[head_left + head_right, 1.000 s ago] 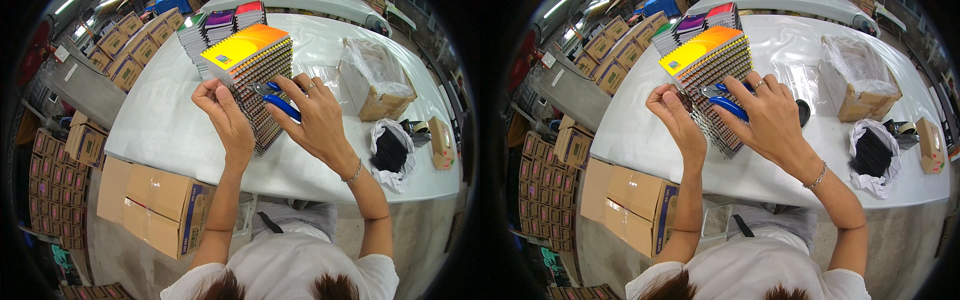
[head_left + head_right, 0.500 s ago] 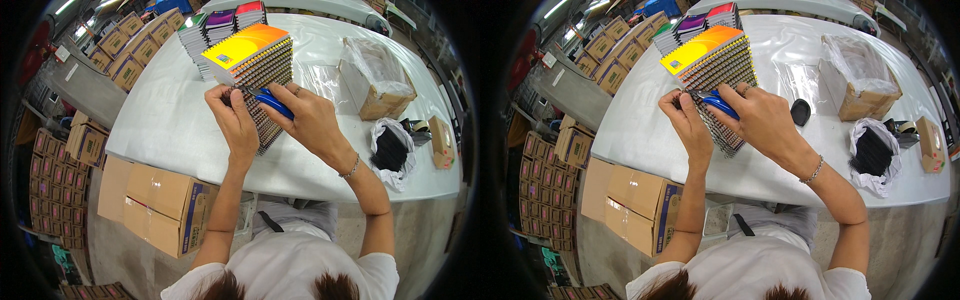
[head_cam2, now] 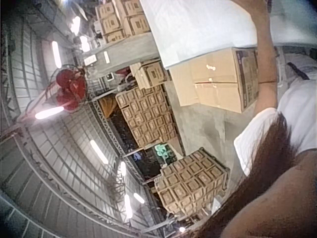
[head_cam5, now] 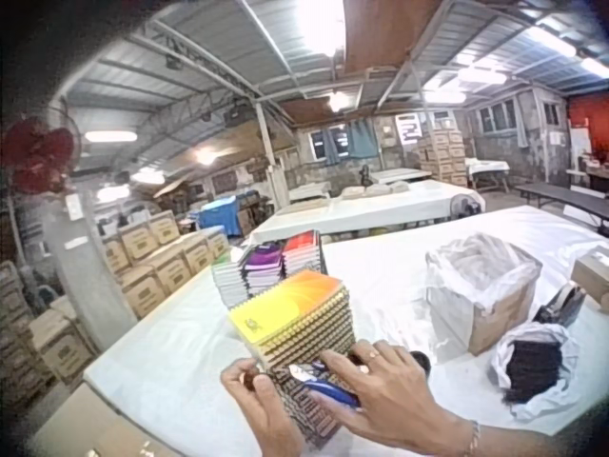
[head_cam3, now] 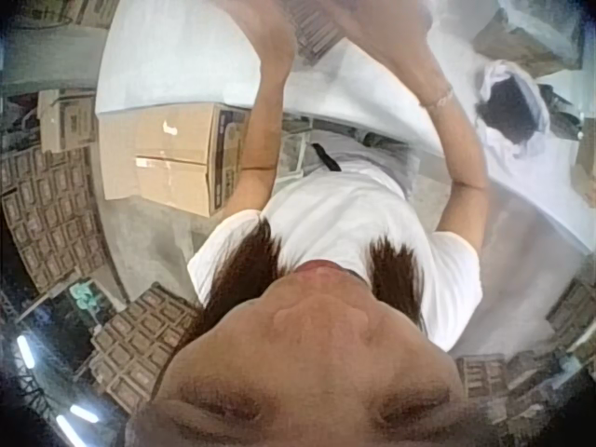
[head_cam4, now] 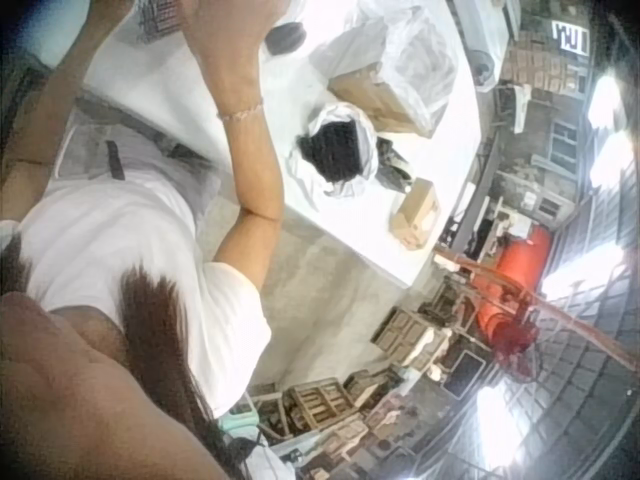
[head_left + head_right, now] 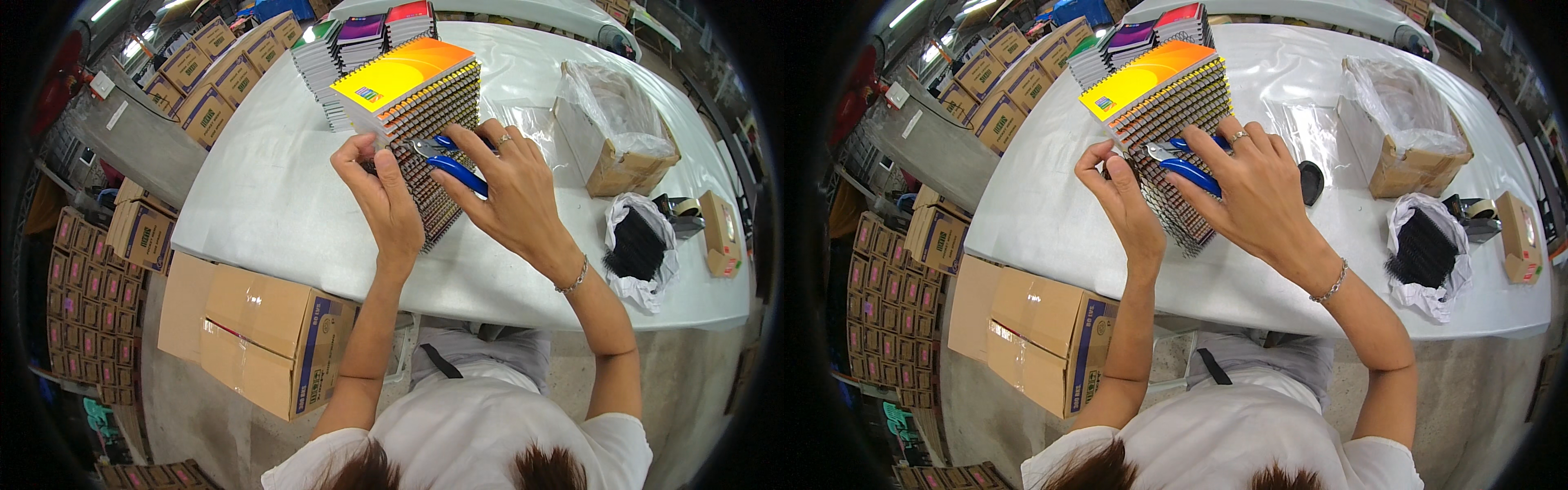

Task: The person trims the excess spiral binding from a stack of notebooks using shears by hand.

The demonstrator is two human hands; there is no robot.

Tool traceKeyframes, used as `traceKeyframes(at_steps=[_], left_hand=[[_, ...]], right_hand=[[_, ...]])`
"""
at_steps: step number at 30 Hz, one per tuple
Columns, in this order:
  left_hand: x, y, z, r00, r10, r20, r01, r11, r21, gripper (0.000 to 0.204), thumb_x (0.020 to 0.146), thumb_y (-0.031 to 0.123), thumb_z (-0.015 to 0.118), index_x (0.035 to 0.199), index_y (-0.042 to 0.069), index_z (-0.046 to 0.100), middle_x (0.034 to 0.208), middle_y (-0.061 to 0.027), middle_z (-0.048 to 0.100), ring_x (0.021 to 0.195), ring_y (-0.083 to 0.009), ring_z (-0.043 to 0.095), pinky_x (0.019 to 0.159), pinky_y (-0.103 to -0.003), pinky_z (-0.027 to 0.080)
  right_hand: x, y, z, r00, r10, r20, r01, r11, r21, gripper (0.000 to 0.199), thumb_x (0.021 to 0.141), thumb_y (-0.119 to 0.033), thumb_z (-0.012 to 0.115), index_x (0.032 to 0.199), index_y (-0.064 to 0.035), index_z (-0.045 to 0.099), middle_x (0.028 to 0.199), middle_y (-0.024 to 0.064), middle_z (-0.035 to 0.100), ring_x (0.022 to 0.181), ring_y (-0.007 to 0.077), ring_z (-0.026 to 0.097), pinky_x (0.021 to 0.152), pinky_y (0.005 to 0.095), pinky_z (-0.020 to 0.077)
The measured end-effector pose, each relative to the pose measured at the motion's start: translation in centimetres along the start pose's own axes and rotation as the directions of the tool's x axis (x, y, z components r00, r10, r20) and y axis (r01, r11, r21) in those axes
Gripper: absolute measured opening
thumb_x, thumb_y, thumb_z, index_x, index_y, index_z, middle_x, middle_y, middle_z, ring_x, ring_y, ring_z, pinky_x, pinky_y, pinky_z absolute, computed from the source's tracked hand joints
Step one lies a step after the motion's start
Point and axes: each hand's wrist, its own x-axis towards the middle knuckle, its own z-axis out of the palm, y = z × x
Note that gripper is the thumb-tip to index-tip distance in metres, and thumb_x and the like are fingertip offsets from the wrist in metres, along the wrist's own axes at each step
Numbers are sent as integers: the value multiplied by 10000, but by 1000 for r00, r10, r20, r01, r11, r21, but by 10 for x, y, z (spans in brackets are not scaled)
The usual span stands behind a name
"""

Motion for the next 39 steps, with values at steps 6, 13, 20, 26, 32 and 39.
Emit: traceKeyframes(at_steps=[6, 13, 20, 26, 32, 39], left_hand=[[0, -12, -2, 1000, 29, -2, -29, 1000, 6, 279, 1143, 284, 398, 1240, 23, 412, 1131, -78, 457, 998, -132, 459, 934, -301, 402], [0, -9, -1, 999, 51, -9, -50, 995, 82, 261, 1147, 284, 394, 1161, 25, 428, 1091, -75, 464, 986, -135, 449, 907, -309, 405], [0, -4, 0, 990, -105, -97, 99, 993, -68, 311, 1155, 333, 347, 1194, 38, 435, 1126, -60, 462, 1010, -143, 454, 947, -306, 402], [-2, 3, 0, 994, -108, -20, 106, 989, -106, 336, 1153, 354, 354, 1263, 44, 424, 1185, -64, 456, 1033, -136, 462, 964, -301, 399], [-11, -15, -6, 995, -101, 24, 103, 989, -104, 275, 1119, 267, 465, 1194, 3, 446, 1124, -106, 482, 1029, -177, 474, 952, -354, 407], [-10, -10, -2, 999, -37, -11, 36, 999, -18, 268, 1127, 278, 454, 1163, 13, 451, 1102, -95, 486, 1012, -172, 477, 945, -340, 412]], right_hand=[[1, -5, 1, 999, -26, -19, 26, 1000, -11, 418, 901, -397, 756, 1191, -99, 707, 980, 110, 648, 871, 281, 619, 760, 410, 480], [-2, 0, 9, 999, 5, 32, -9, 993, 115, 289, 927, -372, 748, 1010, -101, 688, 776, 82, 648, 638, 279, 661, 566, 393, 522], [-9, -2, 4, 997, 60, 49, -62, 997, 53, 356, 924, -391, 745, 1112, -92, 699, 929, 85, 683, 764, 265, 648, 674, 397, 515], [-12, 3, 8, 1000, 13, -26, -13, 1000, 12, 433, 902, -409, 748, 1200, -99, 703, 1027, 90, 653, 907, 271, 585, 799, 411, 445], [-7, -4, 12, 999, -20, -40, 21, 1000, 4, 400, 907, -406, 751, 1173, -110, 707, 943, 84, 646, 837, 266, 613, 741, 409, 475], [-17, 0, 20, 996, 66, 62, -75, 986, 152, 371, 922, -395, 752, 1140, -100, 695, 810, 71, 640, 639, 263, 634, 568, 386, 509]])
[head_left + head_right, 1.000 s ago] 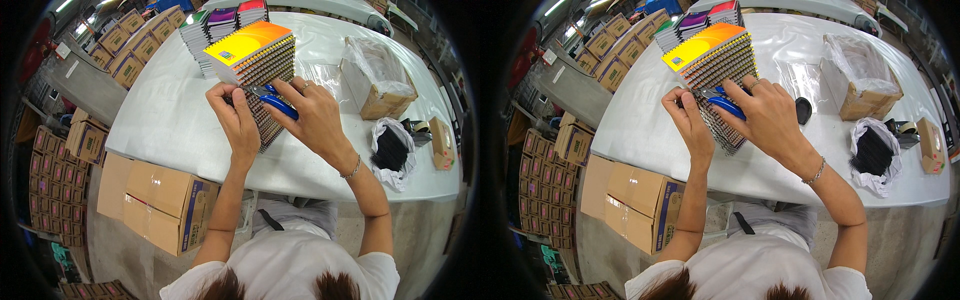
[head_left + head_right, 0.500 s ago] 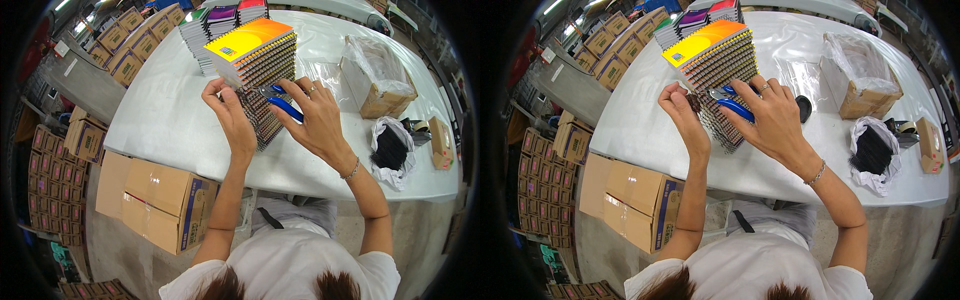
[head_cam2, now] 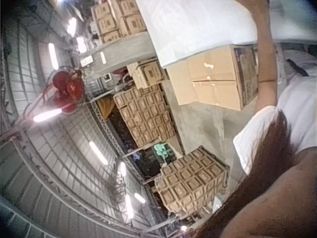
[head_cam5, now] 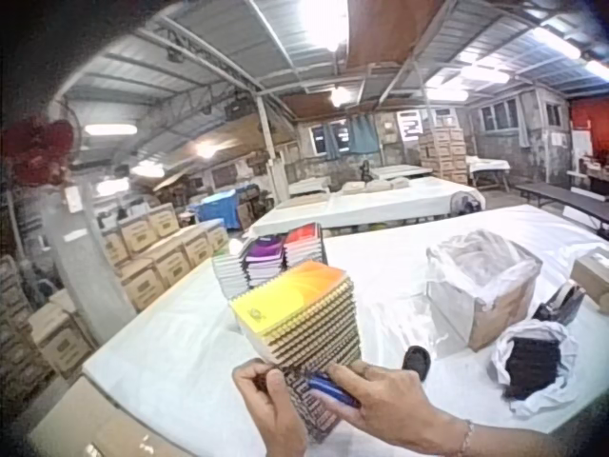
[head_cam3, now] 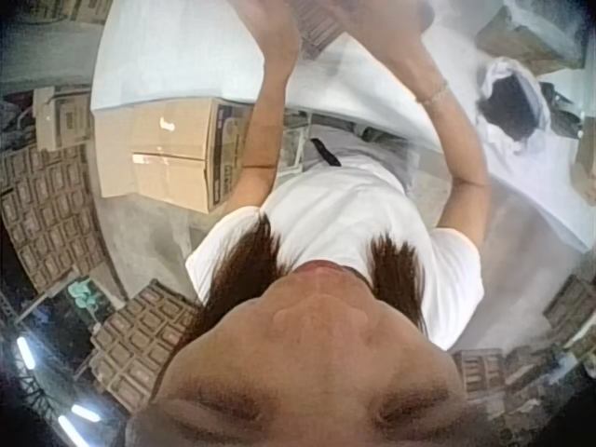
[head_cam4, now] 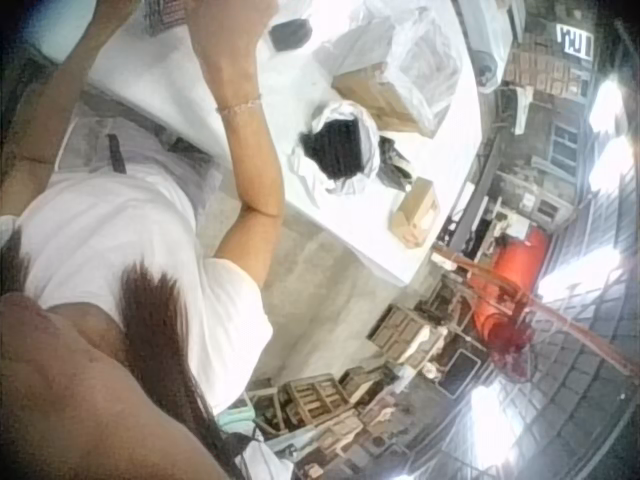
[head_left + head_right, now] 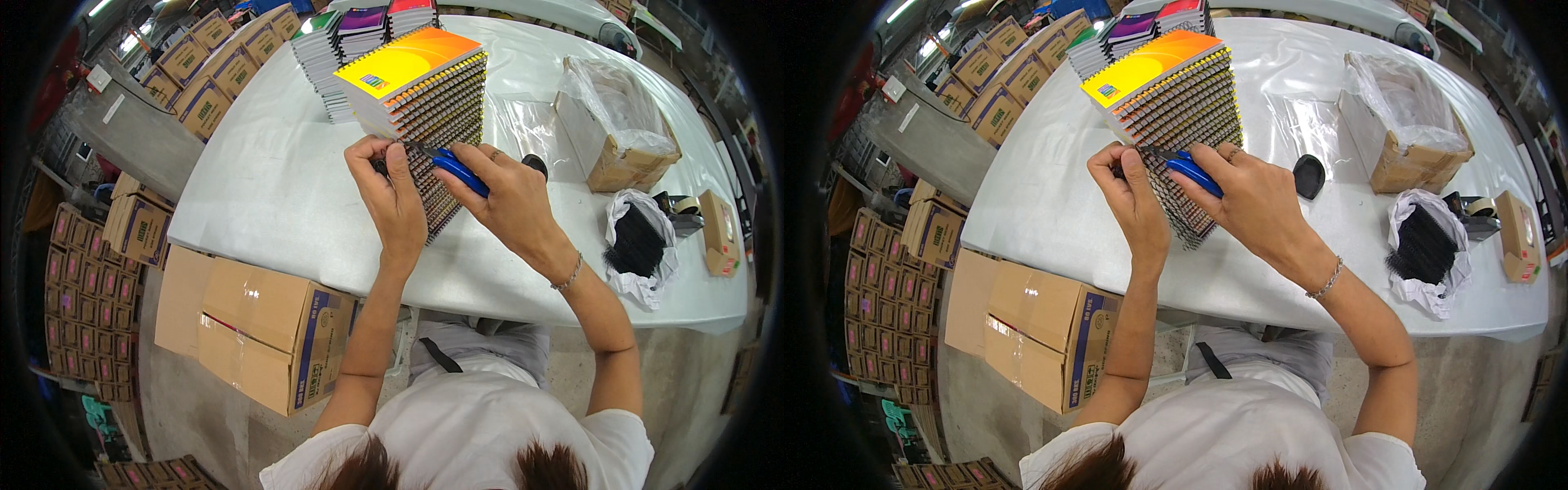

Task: The person trims the excess spiral binding from a stack of notebooks using shears by hand.

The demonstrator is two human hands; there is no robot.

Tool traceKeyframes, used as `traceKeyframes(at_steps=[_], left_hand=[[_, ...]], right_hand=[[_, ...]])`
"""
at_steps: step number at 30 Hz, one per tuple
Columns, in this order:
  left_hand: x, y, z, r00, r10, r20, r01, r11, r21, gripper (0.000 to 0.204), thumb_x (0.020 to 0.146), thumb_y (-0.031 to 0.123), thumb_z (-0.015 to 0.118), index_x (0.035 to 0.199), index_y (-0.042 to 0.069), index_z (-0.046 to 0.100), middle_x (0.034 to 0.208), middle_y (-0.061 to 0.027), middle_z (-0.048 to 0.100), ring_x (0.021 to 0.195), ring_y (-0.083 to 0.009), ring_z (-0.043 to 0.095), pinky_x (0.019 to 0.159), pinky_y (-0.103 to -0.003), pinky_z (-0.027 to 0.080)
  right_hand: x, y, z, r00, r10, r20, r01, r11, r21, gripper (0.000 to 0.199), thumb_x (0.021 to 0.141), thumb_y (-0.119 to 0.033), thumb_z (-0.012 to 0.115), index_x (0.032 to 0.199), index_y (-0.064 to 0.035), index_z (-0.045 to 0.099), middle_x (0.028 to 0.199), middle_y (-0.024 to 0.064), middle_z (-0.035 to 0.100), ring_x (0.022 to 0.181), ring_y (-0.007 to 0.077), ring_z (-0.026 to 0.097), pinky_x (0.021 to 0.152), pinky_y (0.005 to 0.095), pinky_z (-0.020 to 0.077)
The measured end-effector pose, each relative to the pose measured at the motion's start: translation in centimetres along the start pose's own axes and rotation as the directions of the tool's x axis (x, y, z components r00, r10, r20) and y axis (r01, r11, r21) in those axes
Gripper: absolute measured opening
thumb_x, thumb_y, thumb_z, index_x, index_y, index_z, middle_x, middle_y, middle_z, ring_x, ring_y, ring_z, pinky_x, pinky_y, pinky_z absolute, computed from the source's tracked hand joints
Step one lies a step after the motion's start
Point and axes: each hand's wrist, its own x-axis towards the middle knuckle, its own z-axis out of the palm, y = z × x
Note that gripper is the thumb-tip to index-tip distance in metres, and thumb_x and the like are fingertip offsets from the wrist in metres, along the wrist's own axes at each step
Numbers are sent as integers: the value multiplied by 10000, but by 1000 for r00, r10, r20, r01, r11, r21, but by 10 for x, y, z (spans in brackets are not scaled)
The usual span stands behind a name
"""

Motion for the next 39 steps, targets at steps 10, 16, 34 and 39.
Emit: traceKeyframes(at_steps=[10, 16, 34, 39], left_hand=[[-2, 10, 0, 993, -115, -28, 111, 986, -121, 342, 1145, 364, 381, 1285, 53, 410, 1133, -58, 453, 1009, -119, 457, 951, -291, 394], [-13, -14, -8, 994, -93, 57, 99, 987, -126, 292, 1133, 291, 437, 1256, 27, 409, 1157, -72, 451, 1037, -137, 450, 963, -313, 385], [-18, -7, -5, 989, -138, 45, 144, 966, -214, 349, 1125, 307, 448, 1306, 12, 404, 1231, -106, 440, 1137, -186, 446, 1046, -352, 364], [-21, -20, -7, 993, -106, 55, 113, 984, -139, 283, 1120, 262, 474, 1247, 12, 439, 1201, -106, 462, 1111, -181, 464, 1022, -347, 381]], right_hand=[[-5, 0, -8, 998, -49, -40, 43, 988, -148, 473, 908, -419, 750, 1242, -91, 689, 1093, 122, 643, 954, 282, 585, 851, 438, 432], [0, -7, -7, 999, -37, -14, 35, 990, -137, 431, 908, -408, 756, 1208, -103, 698, 1019, 107, 655, 867, 275, 611, 759, 413, 469], [-12, 1, -1, 1000, 16, 4, -15, 995, -94, 484, 912, -425, 741, 1247, -80, 689, 1087, 109, 642, 964, 273, 575, 865, 421, 426], [-7, -2, 0, 1000, -30, 0, 30, 990, -135, 441, 912, -411, 748, 1212, -90, 702, 1028, 95, 659, 881, 261, 606, 786, 402, 468]])
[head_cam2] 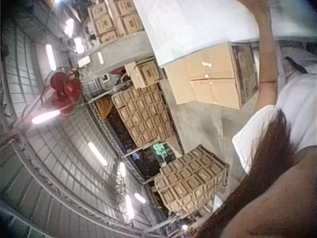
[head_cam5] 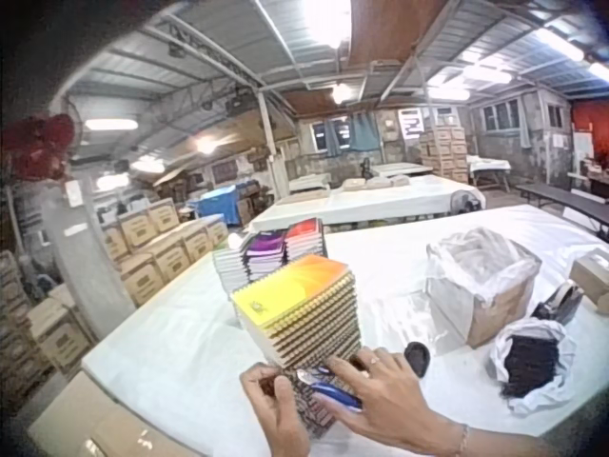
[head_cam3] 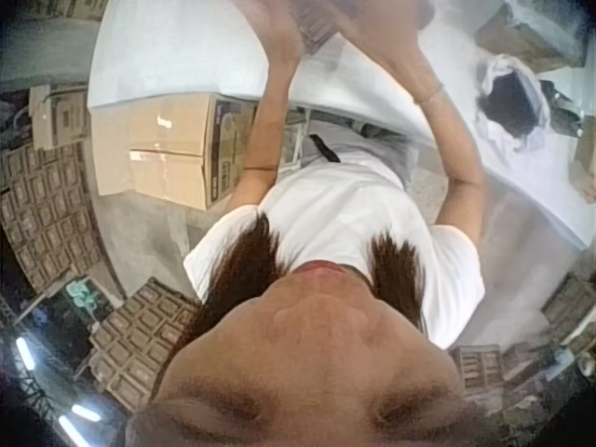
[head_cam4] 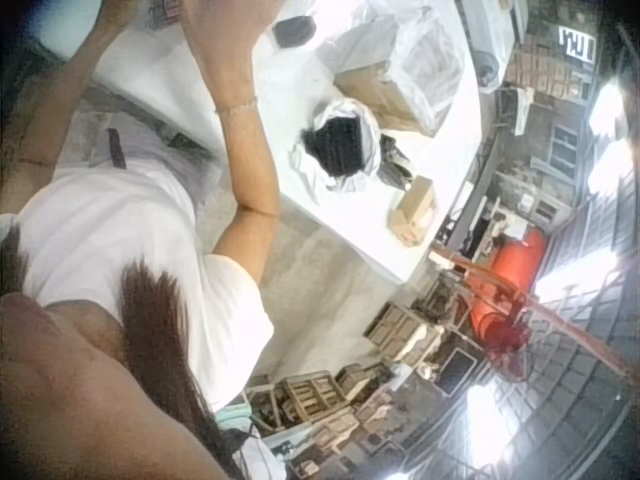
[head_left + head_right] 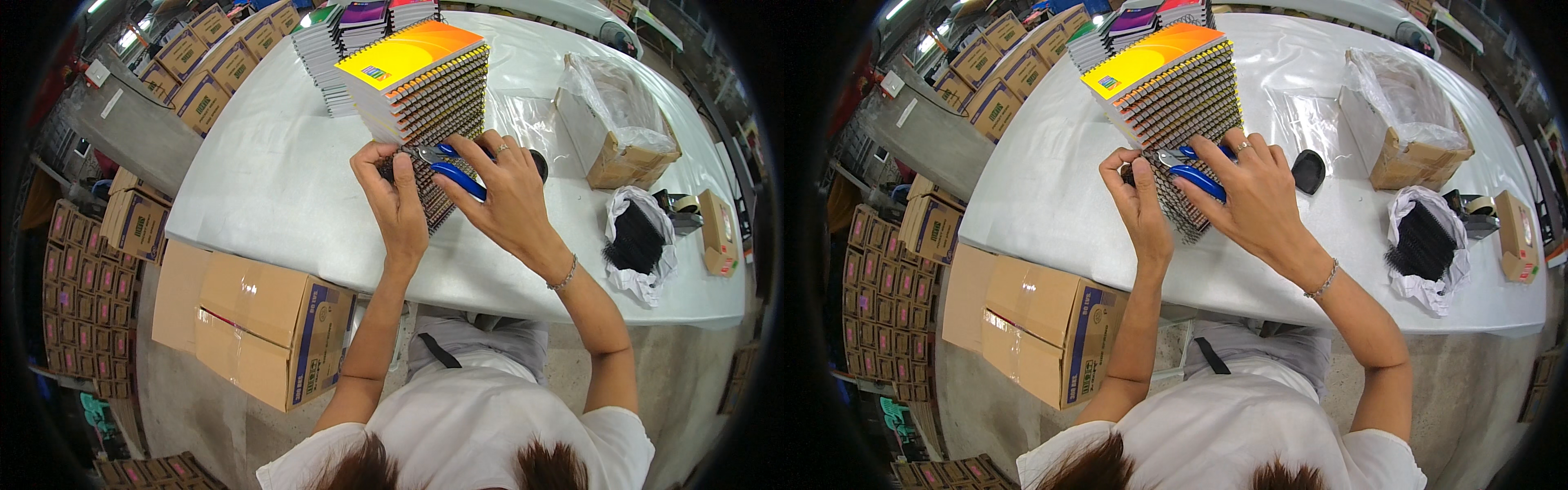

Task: The person trims the excess spiral binding from a stack of notebooks using shears by hand.

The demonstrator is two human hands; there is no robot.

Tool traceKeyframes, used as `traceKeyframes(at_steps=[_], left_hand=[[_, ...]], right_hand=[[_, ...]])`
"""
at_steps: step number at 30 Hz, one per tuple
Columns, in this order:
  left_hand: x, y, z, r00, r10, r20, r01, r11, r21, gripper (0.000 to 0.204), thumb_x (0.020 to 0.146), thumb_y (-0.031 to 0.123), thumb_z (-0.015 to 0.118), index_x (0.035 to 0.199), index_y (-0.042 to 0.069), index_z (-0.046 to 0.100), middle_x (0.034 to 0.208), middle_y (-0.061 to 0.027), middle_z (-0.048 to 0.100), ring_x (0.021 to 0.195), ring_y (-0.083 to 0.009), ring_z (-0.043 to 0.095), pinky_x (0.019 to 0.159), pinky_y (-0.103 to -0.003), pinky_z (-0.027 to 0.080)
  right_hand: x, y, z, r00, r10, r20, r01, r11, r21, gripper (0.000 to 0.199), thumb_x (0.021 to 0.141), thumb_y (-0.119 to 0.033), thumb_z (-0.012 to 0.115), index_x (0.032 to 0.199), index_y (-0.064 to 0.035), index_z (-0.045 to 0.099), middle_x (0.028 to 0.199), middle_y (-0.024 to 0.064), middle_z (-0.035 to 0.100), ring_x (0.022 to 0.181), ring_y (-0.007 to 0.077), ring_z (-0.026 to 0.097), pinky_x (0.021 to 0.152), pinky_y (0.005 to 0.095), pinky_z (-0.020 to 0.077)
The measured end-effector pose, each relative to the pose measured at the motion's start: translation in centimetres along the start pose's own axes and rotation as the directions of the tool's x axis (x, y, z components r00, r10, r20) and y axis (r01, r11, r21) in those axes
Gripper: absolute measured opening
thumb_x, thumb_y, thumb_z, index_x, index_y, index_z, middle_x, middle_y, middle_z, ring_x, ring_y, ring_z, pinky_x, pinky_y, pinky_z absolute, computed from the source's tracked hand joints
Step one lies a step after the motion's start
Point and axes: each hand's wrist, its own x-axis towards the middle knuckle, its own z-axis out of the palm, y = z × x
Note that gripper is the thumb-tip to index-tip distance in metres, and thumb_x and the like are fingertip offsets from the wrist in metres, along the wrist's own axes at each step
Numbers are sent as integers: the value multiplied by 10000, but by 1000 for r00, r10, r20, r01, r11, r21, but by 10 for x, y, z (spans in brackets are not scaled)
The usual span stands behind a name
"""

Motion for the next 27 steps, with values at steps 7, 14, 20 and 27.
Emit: traceKeyframes(at_steps=[7, 14, 20, 27], left_hand=[[2, 6, 3, 997, 70, -23, -66, 988, 140, 272, 1142, 296, 420, 1215, 36, 450, 1169, -80, 475, 1054, -141, 462, 980, -311, 394], [2, 11, 4, 988, -84, -130, 77, 996, -52, 336, 1143, 322, 387, 1294, 22, 396, 1236, -104, 439, 1084, -173, 460, 1010, -328, 383], [-8, 5, 6, 999, -44, 11, 45, 995, -86, 359, 1133, 340, 446, 1320, 38, 393, 1218, -97, 474, 1092, -148, 488, 1009, -322, 400], [-10, -1, 3, 999, -34, -13, 34, 999, 23, 299, 1134, 288, 452, 1285, 33, 413, 1229, -105, 483, 1078, -144, 493, 1003, -315, 408]], right_hand=[[-5, 4, 5, 997, 57, 57, -64, 989, 132, 350, 951, -396, 727, 1109, -85, 698, 851, 95, 687, 675, 263, 700, 580, 377, 551], [-11, 2, -1, 998, 56, 7, -56, 998, 26, 435, 935, -407, 729, 1200, -66, 674, 1003, 105, 665, 859, 278, 631, 752, 412, 494], [-12, 8, 9, 999, 30, 13, -31, 998, 45, 477, 926, -414, 724, 1250, -69, 670, 1058, 123, 627, 932, 286, 576, 832, 426, 430], [-10, 6, 14, 998, 44, 51, -48, 995, 87, 395, 931, -388, 735, 1175, -82, 684, 966, 105, 662, 815, 273, 634, 726, 407, 490]])
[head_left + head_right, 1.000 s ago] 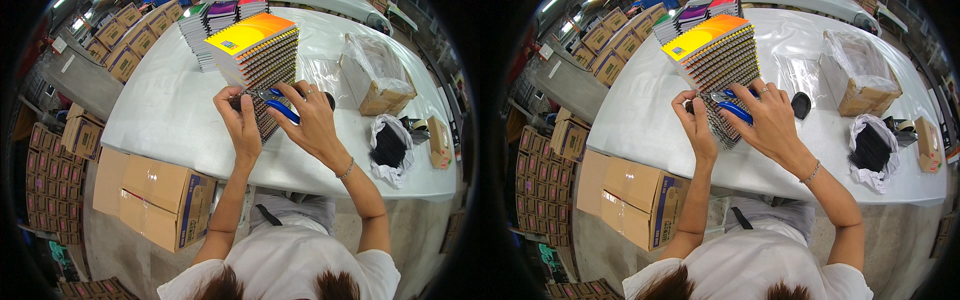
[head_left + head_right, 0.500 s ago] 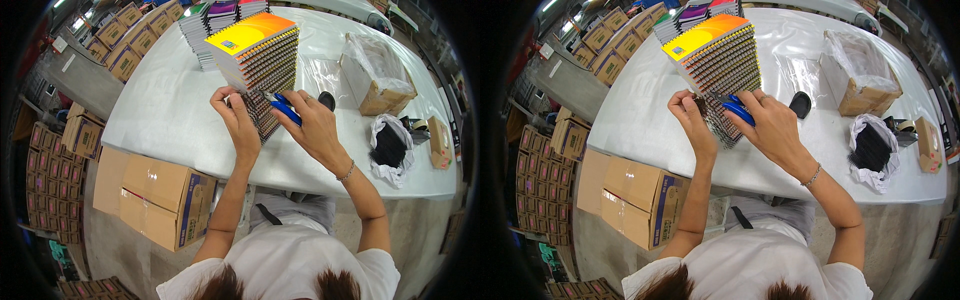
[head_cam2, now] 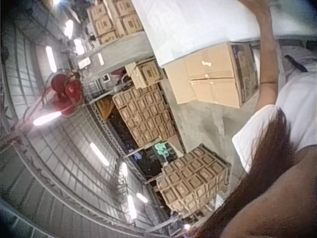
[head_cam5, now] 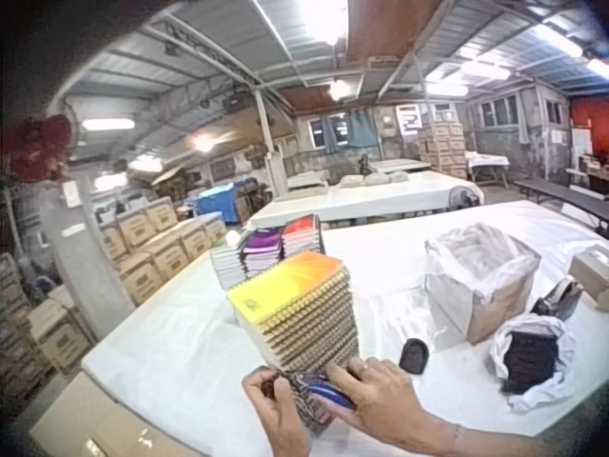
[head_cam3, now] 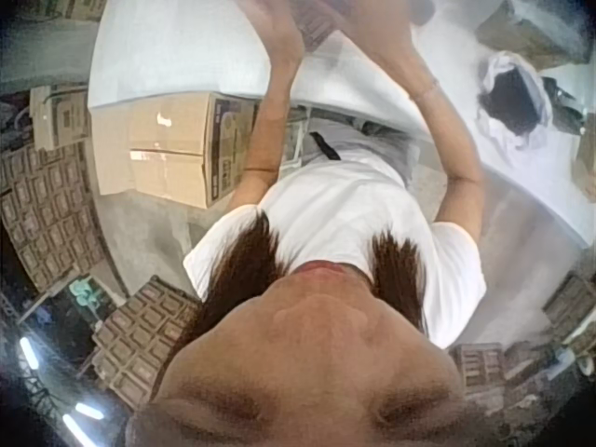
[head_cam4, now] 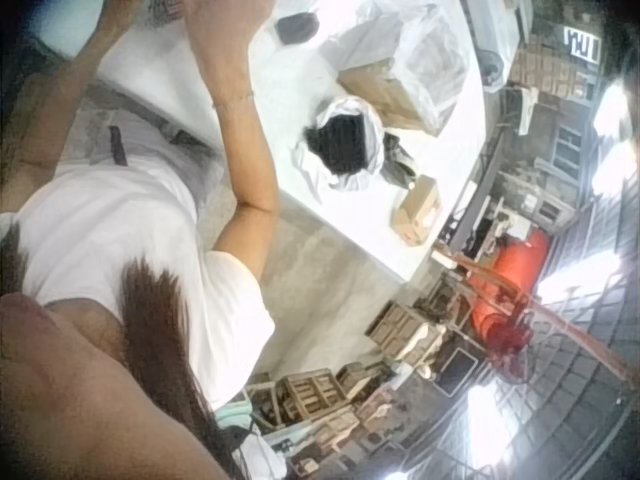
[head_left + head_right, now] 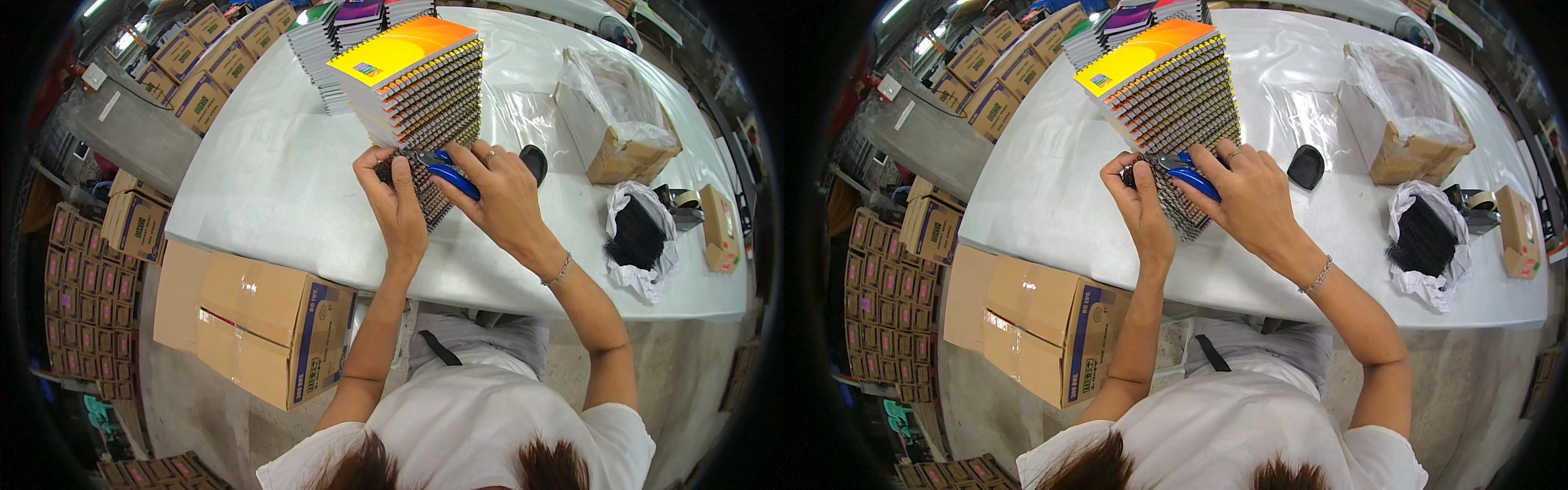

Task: The person trims the excess spiral binding from a stack of notebooks using shears by hand.

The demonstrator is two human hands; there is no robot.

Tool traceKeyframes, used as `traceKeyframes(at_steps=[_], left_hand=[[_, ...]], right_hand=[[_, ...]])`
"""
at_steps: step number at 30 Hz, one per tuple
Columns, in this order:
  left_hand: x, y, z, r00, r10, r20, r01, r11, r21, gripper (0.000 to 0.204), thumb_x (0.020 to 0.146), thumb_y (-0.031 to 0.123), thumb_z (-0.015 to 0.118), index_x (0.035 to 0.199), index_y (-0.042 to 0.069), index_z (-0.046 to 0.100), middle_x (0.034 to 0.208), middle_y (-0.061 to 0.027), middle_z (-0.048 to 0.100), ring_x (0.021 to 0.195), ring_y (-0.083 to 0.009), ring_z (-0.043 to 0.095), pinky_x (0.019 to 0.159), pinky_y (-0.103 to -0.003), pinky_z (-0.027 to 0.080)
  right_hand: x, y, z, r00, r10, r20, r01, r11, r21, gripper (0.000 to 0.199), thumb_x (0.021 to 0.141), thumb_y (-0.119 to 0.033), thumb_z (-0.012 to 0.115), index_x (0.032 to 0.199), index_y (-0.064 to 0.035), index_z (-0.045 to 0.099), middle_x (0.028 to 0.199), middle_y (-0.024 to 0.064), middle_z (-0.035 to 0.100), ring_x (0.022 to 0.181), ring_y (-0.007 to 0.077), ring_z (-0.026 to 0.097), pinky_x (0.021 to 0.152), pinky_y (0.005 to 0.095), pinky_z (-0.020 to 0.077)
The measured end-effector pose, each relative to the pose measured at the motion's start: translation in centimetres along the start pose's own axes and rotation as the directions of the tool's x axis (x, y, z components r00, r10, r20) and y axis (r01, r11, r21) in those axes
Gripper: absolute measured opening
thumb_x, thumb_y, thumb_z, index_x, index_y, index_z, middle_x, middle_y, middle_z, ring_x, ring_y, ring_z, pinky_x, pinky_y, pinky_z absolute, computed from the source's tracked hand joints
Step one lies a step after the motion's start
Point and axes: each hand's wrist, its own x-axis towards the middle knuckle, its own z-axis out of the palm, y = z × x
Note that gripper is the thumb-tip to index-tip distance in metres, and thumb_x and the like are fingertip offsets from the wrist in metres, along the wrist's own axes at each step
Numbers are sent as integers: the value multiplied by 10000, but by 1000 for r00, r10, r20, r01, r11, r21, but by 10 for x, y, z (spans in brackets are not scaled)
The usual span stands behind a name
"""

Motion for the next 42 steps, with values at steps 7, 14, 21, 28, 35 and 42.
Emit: traceKeyframes(at_steps=[7, 14, 21, 28, 35, 42], left_hand=[[1, 1, 2, 997, -30, -76, 29, 999, -12, 349, 1143, 345, 405, 1293, 30, 410, 1226, -94, 473, 1129, -148, 464, 1024, -318, 395], [-4, 4, 3, 998, -58, -26, 54, 989, -136, 362, 1137, 351, 423, 1312, 34, 402, 1221, -90, 472, 1144, -151, 465, 1021, -326, 399], [-8, -7, -2, 998, -61, 30, 63, 995, -76, 318, 1120, 287, 476, 1277, 19, 414, 1250, -120, 457, 1158, -186, 468, 1056, -371, 379], [-9, -10, 0, 1000, -21, -15, 21, 1000, 3, 277, 1132, 292, 456, 1243, 39, 435, 1229, -91, 483, 1096, -146, 468, 1021, -328, 387], [-9, -4, 2, 984, -139, -113, 108, 963, -247, 342, 1141, 355, 410, 1295, 50, 423, 1233, -86, 479, 1153, -148, 445, 1051, -318, 361], [-14, -1, -3, 991, -126, 51, 133, 975, -178, 351, 1109, 264, 509, 1344, 34, 386, 1275, -98, 458, 1171, -164, 467, 1060, -340, 378]], right_hand=[[-5, -1, 2, 997, 71, 24, -72, 995, 65, 373, 941, -387, 730, 1136, -73, 681, 895, 102, 674, 743, 276, 671, 656, 405, 523], [-9, 8, 0, 999, 14, -34, -16, 997, -69, 493, 904, -415, 750, 1254, -74, 683, 1089, 114, 631, 947, 275, 571, 867, 418, 428], [-5, 5, 5, 999, -25, -43, 23, 998, -53, 453, 912, -409, 753, 1219, -81, 698, 1019, 103, 643, 867, 262, 595, 804, 407, 464], [-10, 7, 8, 995, 76, 68, -80, 995, 61, 416, 925, -408, 749, 1175, -80, 698, 884, 94, 670, 727, 271, 682, 645, 392, 529], [-15, 7, 3, 998, -7, -57, 3, 997, -80, 473, 915, -415, 749, 1223, -62, 688, 1014, 112, 651, 876, 267, 612, 805, 409, 470], [-15, 3, 6, 999, 24, -28, -25, 999, -44, 494, 899, -424, 757, 1240, -74, 688, 1037, 110, 628, 922, 267, 570, 852, 418, 429]])
